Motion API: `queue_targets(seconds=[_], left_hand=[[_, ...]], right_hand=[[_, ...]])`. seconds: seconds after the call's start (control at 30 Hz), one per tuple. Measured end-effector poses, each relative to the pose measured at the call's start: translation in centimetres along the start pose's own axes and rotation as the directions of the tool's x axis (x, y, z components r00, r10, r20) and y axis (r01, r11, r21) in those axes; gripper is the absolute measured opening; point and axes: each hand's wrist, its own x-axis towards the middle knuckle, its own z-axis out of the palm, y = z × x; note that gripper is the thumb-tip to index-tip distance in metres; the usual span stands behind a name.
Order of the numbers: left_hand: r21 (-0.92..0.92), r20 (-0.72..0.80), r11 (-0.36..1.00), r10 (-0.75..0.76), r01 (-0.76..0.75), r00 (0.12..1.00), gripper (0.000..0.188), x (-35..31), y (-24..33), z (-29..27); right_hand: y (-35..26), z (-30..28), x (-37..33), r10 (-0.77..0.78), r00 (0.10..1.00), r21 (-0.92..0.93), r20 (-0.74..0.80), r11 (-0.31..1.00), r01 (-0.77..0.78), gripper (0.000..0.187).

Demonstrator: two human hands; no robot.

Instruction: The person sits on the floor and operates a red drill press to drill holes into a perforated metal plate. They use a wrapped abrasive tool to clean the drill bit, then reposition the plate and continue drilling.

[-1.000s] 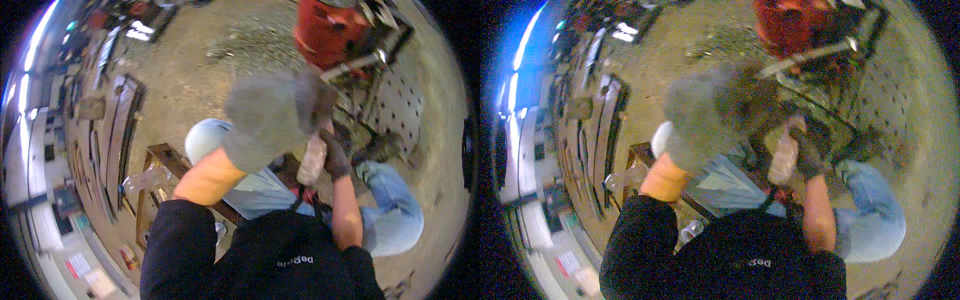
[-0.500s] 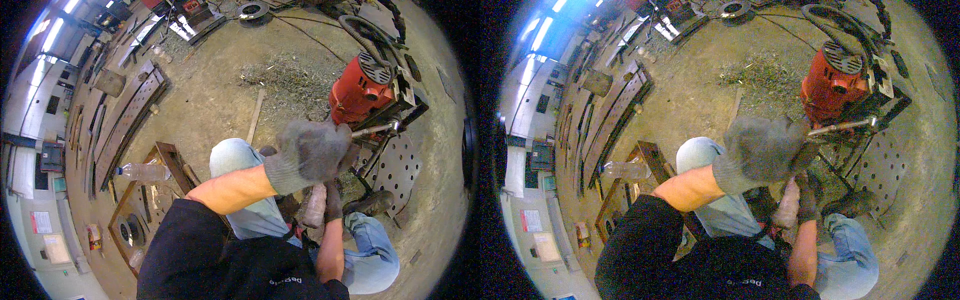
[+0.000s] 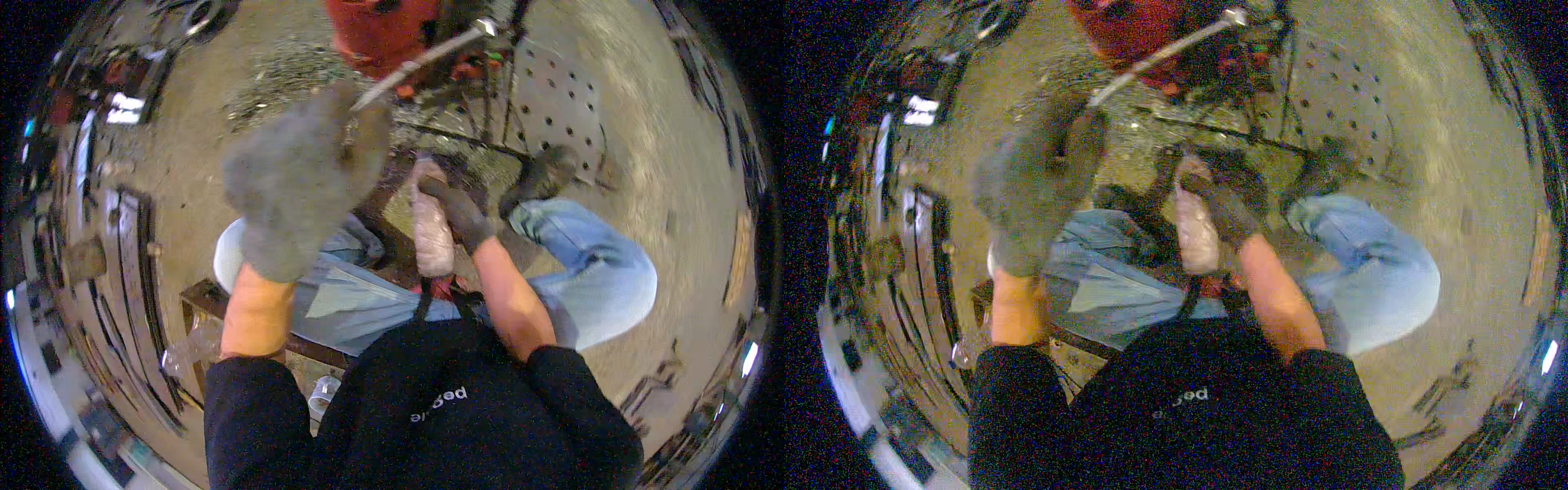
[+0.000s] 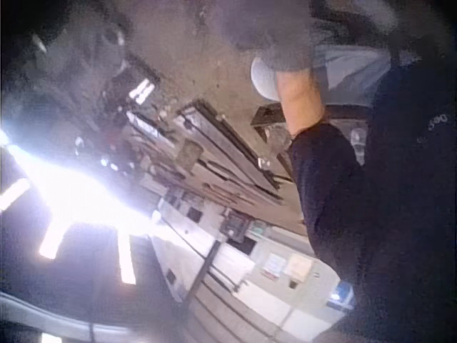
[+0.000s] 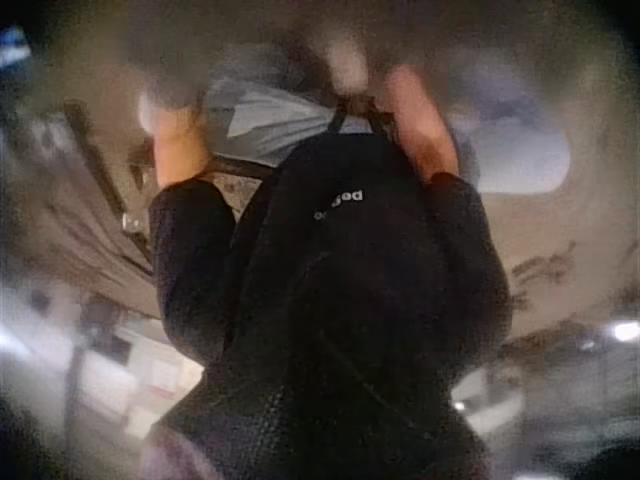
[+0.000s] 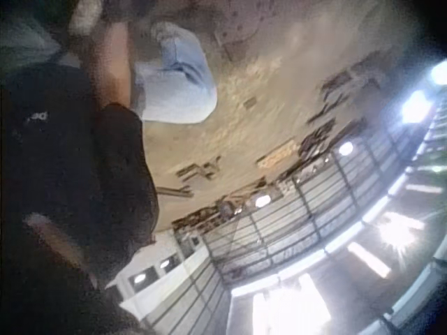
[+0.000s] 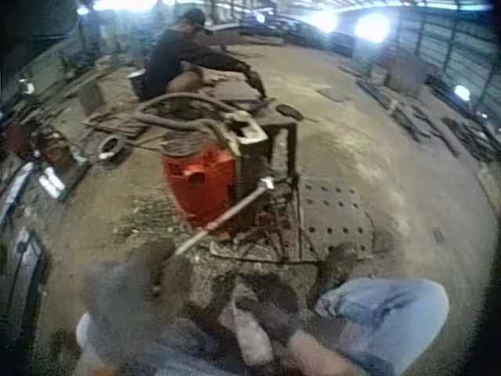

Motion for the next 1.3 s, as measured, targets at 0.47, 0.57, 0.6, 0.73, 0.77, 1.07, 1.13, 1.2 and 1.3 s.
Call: queue_targets(seconds=[0.47, 0.57, 0.6, 0.73, 0.77, 1.07, 1.13, 1.2, 1.3], left_hand=[[-0.088, -0.092, 0.995, 0.031, -0.039, 0.995, 0.022, -0.4, -0.5, 1.0], [-0.078, -0.108, 0.996, 0.041, -0.05, 0.993, 0.021, -0.4, -0.9, 1.4], [-0.096, -0.117, 0.994, 0.036, -0.048, 0.992, 0.021, -0.5, -1.1, 1.6], [-0.09, -0.117, 0.994, 0.052, -0.063, 0.992, 0.021, -0.4, -1.0, 1.3], [-0.096, -0.117, 0.994, 0.048, -0.059, 0.992, 0.021, -0.4, -0.8, 1.3], [-0.122, -0.098, 0.992, 0.03, -0.042, 0.995, 0.022, -0.6, -1.2, 1.5], [-0.163, -0.1, 0.986, 0.015, -0.032, 0.995, 0.023, -0.6, -1.3, 1.9], [-0.215, -0.097, 0.977, -0.015, -0.007, 0.995, 0.023, -0.8, -1.4, 2.3], [-0.233, -0.094, 0.972, -0.042, 0.019, 0.995, 0.023, -1.0, -1.8, 2.6]], right_hand=[[0.0, -0.1, -0.3, 0.085, 0.996, -0.111, 0.009, 0.99, -0.084, 0.075], [0.0, 0.2, -0.2, 0.024, 0.998, -0.042, 0.056, 0.999, -0.022, 0.071], [-0.3, 0.2, -0.3, 0.02, 0.997, -0.036, 0.068, 0.999, -0.018, 0.07], [-1.5, 0.5, -1.2, -0.016, 0.998, 0.059, 0.056, 0.998, 0.013, 0.061], [-1.5, 0.7, -1.2, 0.004, 0.999, 0.106, 0.051, 0.994, -0.01, 0.06], [-1.1, 0.7, -0.6, -0.109, 0.994, -0.048, -0.02, 0.993, 0.108, 0.08], [-0.7, 0.3, -0.2, -0.047, 0.999, 0.002, -0.022, 0.999, 0.047, 0.079], [-0.5, 0.2, 0.1, -0.032, 0.999, 0.045, -0.018, 0.998, 0.032, 0.079], [-1.0, 0.4, -0.1, -0.024, 1.0, 0.04, 0.011, 0.999, 0.024, 0.079]])
